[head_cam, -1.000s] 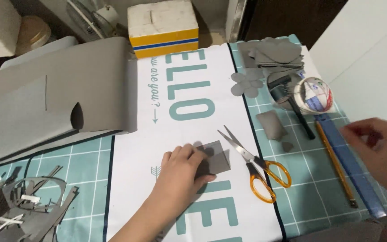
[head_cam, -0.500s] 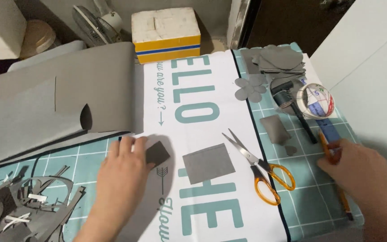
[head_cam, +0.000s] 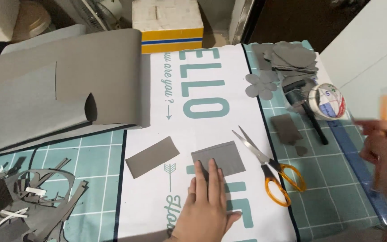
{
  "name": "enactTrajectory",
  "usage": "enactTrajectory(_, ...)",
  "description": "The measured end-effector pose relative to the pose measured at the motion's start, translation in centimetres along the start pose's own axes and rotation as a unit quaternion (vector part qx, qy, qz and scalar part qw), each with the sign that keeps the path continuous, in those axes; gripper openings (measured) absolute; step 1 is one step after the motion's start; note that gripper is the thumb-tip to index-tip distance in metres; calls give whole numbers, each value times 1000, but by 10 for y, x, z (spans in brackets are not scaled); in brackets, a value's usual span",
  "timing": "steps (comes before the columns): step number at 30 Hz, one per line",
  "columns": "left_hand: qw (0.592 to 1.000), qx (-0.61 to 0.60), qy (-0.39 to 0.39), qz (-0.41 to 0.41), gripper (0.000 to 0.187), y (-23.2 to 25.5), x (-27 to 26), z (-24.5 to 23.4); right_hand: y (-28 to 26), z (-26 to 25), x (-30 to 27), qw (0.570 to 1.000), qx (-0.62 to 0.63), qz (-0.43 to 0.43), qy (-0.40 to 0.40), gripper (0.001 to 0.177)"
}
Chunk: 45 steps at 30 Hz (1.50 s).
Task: Cutting and shaping a piece of leather using scissors and a pencil for marking.
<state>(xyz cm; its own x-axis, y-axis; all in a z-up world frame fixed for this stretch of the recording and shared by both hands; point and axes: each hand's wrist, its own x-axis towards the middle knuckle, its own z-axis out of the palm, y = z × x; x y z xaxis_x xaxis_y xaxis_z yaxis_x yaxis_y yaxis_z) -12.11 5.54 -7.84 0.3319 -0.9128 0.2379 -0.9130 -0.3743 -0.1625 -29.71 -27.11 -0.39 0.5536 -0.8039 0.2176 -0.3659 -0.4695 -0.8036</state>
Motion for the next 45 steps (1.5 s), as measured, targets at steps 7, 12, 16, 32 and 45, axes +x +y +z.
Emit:
enactTrajectory(7, 997, 21, 73, -25, 107, 2, 1, -8, -52, 78, -12, 683, 687, -70, -239, 87)
enactTrajectory(12, 996, -12, 82, -25, 109, 0, 0, -3, -129, 172, -29, 757, 590, -110, -261, 69)
enactTrajectory(16, 995, -24, 99, -24, 101, 2, -1, -3, -165, 207, -16, 852, 384, 221, -280, 57)
enactTrajectory(32, 988, -52, 111, -94, 69, -2, 12, -13, -153, 227, -32, 964, 121, -52, -232, 53)
enactTrajectory(45, 984, -78, 120, -106, 54, -9, 14, -22, -153, 228, -31, 962, 78, -74, -250, 53)
